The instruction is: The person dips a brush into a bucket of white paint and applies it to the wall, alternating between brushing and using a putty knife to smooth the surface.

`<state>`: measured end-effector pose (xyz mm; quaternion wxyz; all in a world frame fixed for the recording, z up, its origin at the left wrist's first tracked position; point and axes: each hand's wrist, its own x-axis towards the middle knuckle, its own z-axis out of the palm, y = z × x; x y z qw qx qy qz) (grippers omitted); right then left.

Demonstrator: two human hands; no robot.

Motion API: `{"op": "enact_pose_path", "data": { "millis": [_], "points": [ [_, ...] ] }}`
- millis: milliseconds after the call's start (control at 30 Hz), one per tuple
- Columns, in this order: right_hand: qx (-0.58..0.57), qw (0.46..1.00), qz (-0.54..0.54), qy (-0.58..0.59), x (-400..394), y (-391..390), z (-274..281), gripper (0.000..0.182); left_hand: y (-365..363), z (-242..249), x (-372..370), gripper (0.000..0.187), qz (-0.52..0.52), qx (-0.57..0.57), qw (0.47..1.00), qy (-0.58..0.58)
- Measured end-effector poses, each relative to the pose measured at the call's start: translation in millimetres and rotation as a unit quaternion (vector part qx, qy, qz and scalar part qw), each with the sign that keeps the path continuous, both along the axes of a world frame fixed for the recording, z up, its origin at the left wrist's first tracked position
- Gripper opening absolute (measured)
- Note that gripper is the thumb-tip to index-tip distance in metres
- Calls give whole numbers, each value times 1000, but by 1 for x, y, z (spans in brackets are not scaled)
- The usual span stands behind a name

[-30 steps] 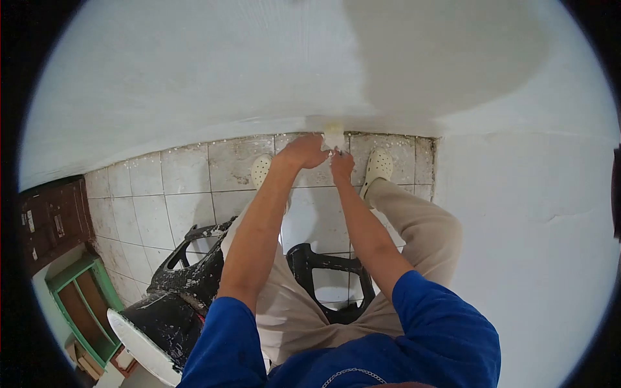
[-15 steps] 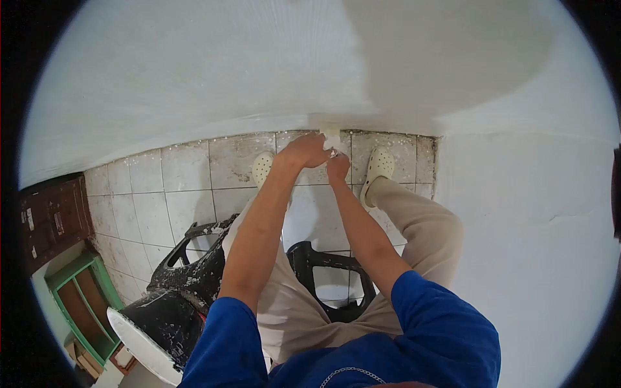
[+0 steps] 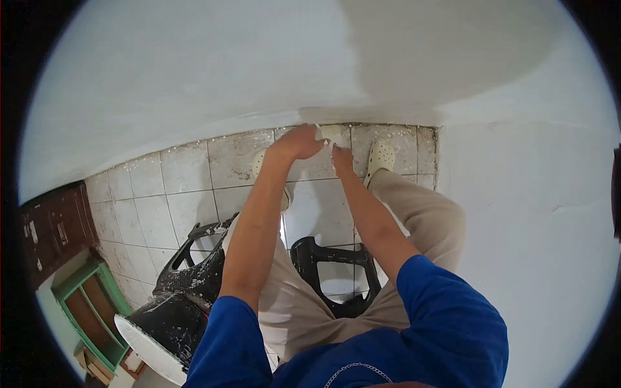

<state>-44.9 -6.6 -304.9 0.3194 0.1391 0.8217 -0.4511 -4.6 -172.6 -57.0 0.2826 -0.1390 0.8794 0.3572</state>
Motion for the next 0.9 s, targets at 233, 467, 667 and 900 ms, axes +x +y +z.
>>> {"op": "enact_pose_path", "data": {
  "millis": [233,467,667,900],
  "points": [
    [-89,994,2,-61,-2,23,5,29,-11,-2,-5,67,20,-14,998,-55],
    [-182,966,-57,-175,-6,17,-35,19,-9,-11,-12,67,14,-8,993,-120],
    [-273,936,-120,-185,-20,-12,-86,17,0,-29,-16,74,-12,-50,992,-114],
    [-220,942,-223,-123,-37,-30,18,22,1,-17,-21,66,-9,-21,992,-121]
  ]
}}
